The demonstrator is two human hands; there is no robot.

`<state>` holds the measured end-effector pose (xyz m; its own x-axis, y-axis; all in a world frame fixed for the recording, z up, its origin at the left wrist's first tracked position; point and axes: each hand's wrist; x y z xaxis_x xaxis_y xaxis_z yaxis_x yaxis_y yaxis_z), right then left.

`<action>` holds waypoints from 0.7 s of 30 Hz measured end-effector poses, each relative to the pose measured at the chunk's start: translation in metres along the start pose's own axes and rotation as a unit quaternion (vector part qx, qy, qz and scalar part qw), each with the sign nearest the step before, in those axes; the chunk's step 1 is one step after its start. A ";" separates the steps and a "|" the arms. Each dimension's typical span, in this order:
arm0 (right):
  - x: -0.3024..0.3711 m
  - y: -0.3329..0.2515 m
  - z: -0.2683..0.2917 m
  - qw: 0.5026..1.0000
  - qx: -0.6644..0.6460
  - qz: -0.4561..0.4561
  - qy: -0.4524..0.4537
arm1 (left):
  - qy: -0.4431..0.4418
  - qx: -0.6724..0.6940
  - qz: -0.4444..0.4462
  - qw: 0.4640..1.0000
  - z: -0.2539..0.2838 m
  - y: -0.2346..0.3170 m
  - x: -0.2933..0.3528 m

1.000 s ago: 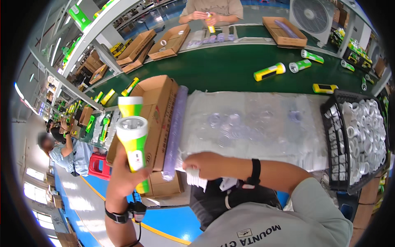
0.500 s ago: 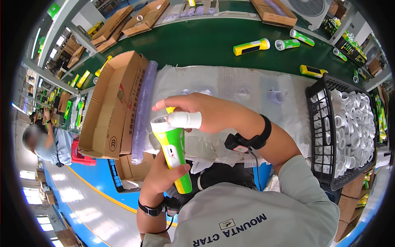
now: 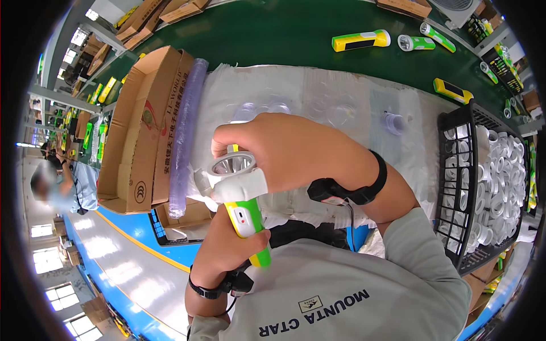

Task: Assemble flashlight components by attaching the front housing and lens to the main body.

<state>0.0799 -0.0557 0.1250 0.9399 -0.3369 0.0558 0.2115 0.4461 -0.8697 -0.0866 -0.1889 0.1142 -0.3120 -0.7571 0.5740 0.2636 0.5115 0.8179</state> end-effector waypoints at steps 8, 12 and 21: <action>0.004 0.024 0.009 0.981 -0.155 0.032 -0.112 | -0.008 0.062 -0.003 0.998 0.000 0.001 0.001; 0.004 0.017 0.015 0.973 -0.183 0.013 -0.136 | -0.036 0.060 -0.018 0.997 0.004 0.000 0.002; 0.000 0.001 -0.013 0.978 0.060 0.180 0.090 | 0.314 -0.366 -0.248 0.840 0.014 -0.017 -0.024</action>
<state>0.0764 -0.0655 0.1178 0.8994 -0.2758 -0.3392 -0.0841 0.6523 -0.7533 -0.0961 -0.1734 0.0871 -0.0660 -0.9860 -0.1528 0.8061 -0.1430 0.5743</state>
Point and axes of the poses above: each hand's wrist, its own x-axis away from the middle knuckle, its own z-axis out of the back of the hand, y = z × x, and after that the axes turned 13 degrees about -y, right-handed
